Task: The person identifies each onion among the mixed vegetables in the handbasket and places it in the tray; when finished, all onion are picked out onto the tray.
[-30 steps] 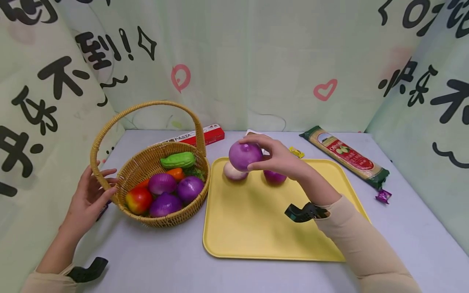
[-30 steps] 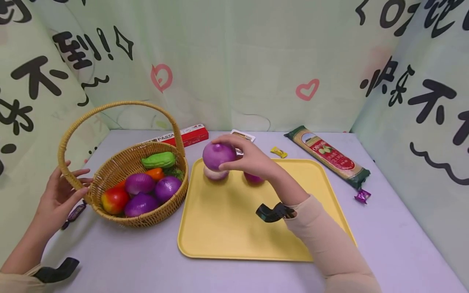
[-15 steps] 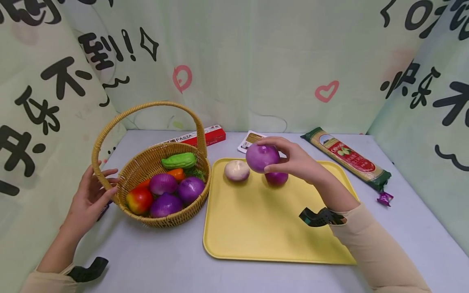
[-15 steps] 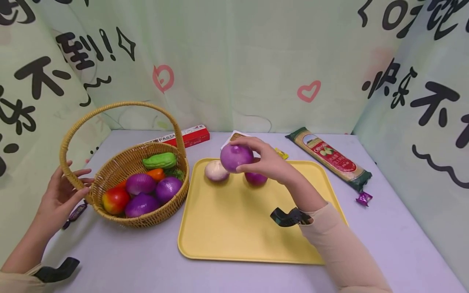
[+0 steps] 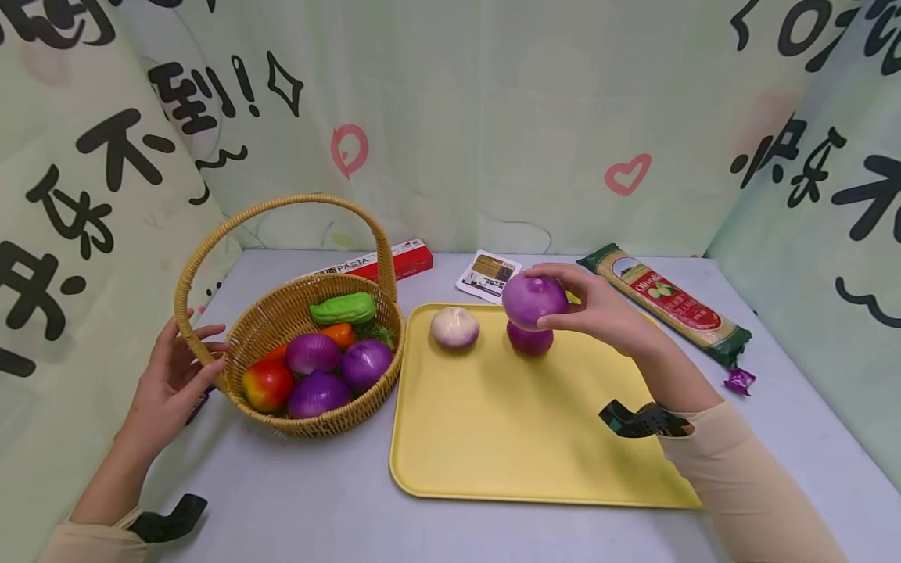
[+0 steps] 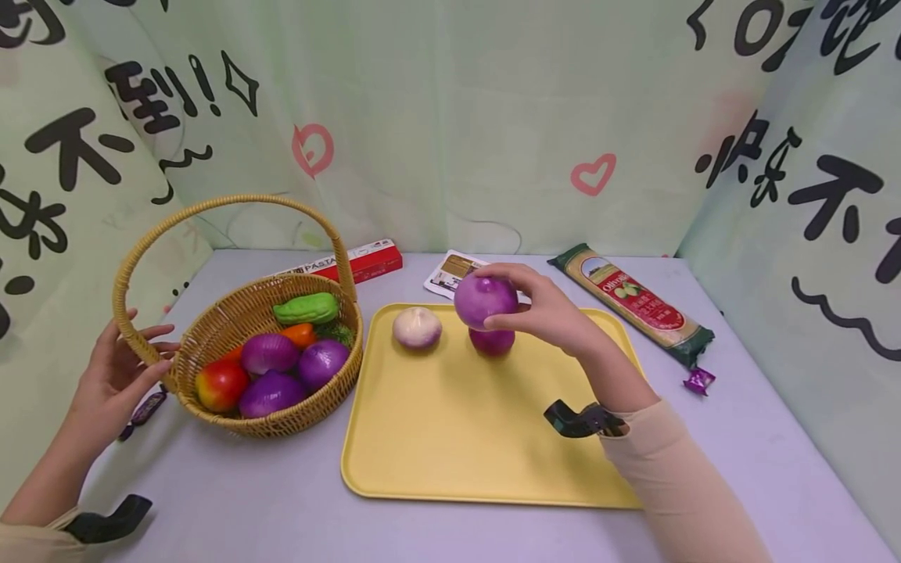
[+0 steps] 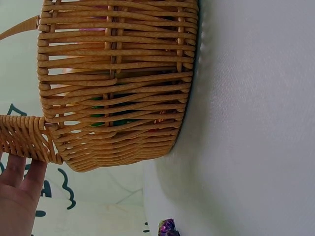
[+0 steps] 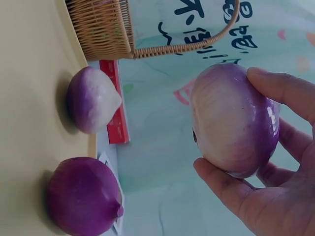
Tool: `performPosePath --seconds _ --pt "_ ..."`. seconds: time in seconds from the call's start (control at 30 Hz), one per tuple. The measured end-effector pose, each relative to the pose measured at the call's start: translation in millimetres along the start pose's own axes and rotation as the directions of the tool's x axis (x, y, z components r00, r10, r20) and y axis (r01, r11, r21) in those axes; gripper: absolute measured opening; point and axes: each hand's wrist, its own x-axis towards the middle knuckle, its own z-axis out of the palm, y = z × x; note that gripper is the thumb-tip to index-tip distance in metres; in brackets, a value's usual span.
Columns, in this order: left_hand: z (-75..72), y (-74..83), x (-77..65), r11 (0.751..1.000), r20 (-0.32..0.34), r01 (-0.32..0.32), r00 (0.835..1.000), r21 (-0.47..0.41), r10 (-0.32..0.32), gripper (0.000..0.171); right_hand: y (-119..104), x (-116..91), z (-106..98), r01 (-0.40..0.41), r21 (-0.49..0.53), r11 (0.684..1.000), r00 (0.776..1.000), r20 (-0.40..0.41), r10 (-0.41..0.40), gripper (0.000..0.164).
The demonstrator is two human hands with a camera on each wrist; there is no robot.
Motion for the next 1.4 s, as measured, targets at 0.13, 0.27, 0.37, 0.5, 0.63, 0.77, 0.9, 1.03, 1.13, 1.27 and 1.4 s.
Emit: performPosePath --seconds 0.13,0.27,0.37,0.5,0.63,0.77,0.9,1.03,1.13,1.27,1.4 --pt "0.4 0.4 -0.1 1.000 -0.001 0.003 1.000 0.006 -0.003 0.081 3.0 -3.4 -4.7 -0.004 -0.014 1.000 1.000 -0.010 0.004 0.059" --pt "1.2 1.1 -0.6 1.000 -0.001 0.011 1.000 0.019 -0.011 0.080 5.9 -8.5 -10.0 -0.005 0.005 1.000 1.000 -0.019 0.006 0.058" --pt "1.4 1.3 -0.7 1.000 -0.001 0.012 1.000 0.019 -0.012 0.080 8.3 -12.4 -15.2 -0.028 0.019 0.999 0.999 -0.042 0.029 0.058" --pt "0.6 0.8 -0.4 1.000 -0.002 0.004 1.000 -0.003 -0.004 0.080 11.7 -16.2 -23.7 -0.050 0.017 0.999 0.996 -0.073 0.052 0.058" --pt "-0.5 0.2 0.0 0.999 -0.003 -0.006 1.000 -0.038 0.006 0.080 17.5 -19.9 -32.7 -0.032 -0.021 0.999 0.996 -0.084 0.030 0.059" --pt "-1.0 0.4 0.4 0.999 -0.007 -0.008 1.000 -0.046 0.008 0.080 25.1 -22.8 -39.8 -0.023 -0.054 0.998 0.995 -0.099 0.017 0.058" --pt "-1.0 0.8 0.5 0.999 -0.009 -0.004 1.000 -0.038 0.004 0.080 32.8 -24.2 -42.9 -0.052 -0.044 0.998 0.993 -0.107 0.047 0.059" --pt "-0.9 0.4 0.2 1.000 -0.006 -0.002 1.000 -0.031 0.002 0.081 42.1 -26.6 -44.0 -0.111 -0.029 0.993 0.988 -0.108 0.107 0.061" --pt "-0.9 0.0 0.3 1.000 -0.004 -0.003 1.000 -0.028 0.003 0.081 49.6 -28.4 -45.5 -0.125 -0.035 0.992 0.988 -0.099 0.121 0.062" --pt "-0.7 0.1 0.5 0.999 -0.002 -0.005 1.000 -0.042 0.004 0.081 60.7 -30.2 -48.0 -0.139 -0.046 0.989 0.986 -0.094 0.134 0.065" --pt "-0.5 1.0 0.5 0.999 -0.002 0.001 1.000 -0.040 -0.001 0.081 76.1 -31.8 -49.9 -0.175 -0.024 0.984 0.981 -0.088 0.172 0.064"
